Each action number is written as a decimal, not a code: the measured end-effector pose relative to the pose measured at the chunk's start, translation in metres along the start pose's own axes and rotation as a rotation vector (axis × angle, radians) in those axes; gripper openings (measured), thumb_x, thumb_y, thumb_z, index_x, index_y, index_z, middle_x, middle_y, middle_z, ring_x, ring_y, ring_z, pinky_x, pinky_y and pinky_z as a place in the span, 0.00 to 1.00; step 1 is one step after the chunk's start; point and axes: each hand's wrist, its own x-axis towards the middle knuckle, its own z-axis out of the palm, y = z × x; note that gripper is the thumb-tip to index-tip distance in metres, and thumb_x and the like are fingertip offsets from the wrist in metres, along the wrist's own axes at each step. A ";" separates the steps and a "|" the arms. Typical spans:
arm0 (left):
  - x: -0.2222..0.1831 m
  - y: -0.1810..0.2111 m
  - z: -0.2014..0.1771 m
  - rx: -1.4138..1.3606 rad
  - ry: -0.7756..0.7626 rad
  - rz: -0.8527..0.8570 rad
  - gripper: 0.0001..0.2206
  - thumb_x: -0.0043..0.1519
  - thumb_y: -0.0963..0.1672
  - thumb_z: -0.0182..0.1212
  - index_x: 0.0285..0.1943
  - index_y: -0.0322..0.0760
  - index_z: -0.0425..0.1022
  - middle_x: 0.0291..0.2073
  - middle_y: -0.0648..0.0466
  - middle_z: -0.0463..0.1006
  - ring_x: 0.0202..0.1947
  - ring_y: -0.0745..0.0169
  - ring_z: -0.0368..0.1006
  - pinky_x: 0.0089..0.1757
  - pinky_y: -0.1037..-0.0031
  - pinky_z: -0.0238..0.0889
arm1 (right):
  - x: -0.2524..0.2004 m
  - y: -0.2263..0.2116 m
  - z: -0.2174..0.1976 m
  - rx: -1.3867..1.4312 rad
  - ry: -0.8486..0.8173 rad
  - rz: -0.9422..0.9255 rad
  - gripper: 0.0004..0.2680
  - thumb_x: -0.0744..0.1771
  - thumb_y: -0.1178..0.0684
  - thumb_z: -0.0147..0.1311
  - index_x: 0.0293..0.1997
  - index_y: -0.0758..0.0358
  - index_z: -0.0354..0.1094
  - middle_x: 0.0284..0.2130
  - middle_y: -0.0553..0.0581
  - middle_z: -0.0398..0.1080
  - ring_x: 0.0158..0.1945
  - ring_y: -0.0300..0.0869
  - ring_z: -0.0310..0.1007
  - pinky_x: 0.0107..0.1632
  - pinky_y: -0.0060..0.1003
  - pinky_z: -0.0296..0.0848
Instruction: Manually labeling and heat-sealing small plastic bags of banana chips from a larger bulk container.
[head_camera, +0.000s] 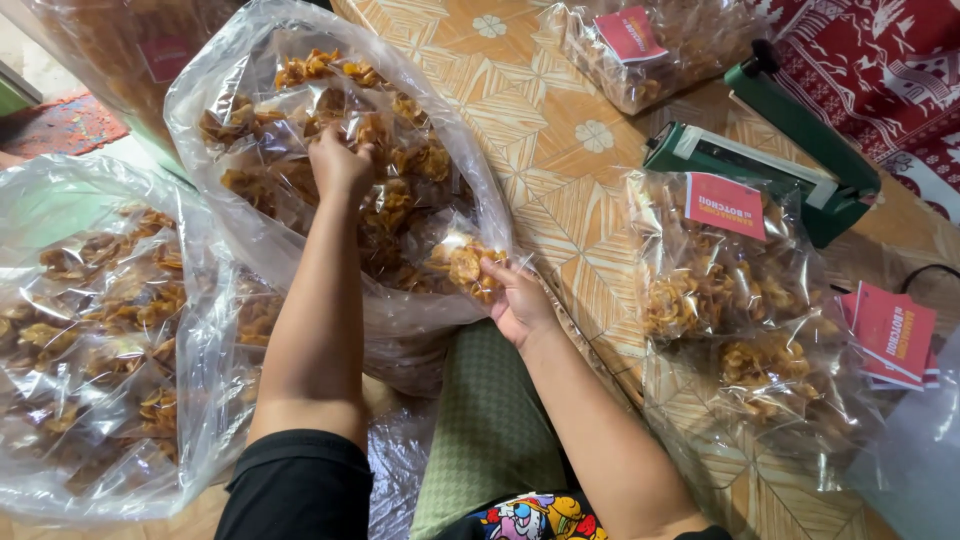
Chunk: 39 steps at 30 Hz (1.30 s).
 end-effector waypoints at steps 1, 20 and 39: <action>-0.008 0.008 -0.013 -0.125 0.020 0.067 0.16 0.54 0.50 0.71 0.46 0.44 0.73 0.39 0.51 0.80 0.47 0.48 0.75 0.48 0.59 0.67 | -0.002 -0.002 0.002 0.026 -0.005 0.001 0.10 0.63 0.58 0.62 0.47 0.60 0.71 0.41 0.58 0.75 0.42 0.49 0.77 0.42 0.46 0.79; -0.096 0.080 -0.054 -0.288 -1.175 0.348 0.27 0.41 0.42 0.79 0.50 0.35 0.74 0.24 0.51 0.78 0.19 0.69 0.70 0.20 0.84 0.58 | -0.031 -0.021 0.000 0.032 -0.399 0.034 0.27 0.59 0.36 0.61 0.61 0.56 0.63 0.56 0.61 0.67 0.58 0.57 0.68 0.61 0.58 0.65; -0.045 -0.030 0.060 0.410 -0.121 0.365 0.32 0.45 0.42 0.74 0.55 0.34 0.58 0.53 0.43 0.59 0.54 0.29 0.62 0.46 0.56 0.72 | -0.037 -0.029 -0.011 0.213 -0.078 -0.052 0.21 0.58 0.49 0.67 0.55 0.59 0.66 0.51 0.58 0.70 0.53 0.53 0.72 0.56 0.55 0.72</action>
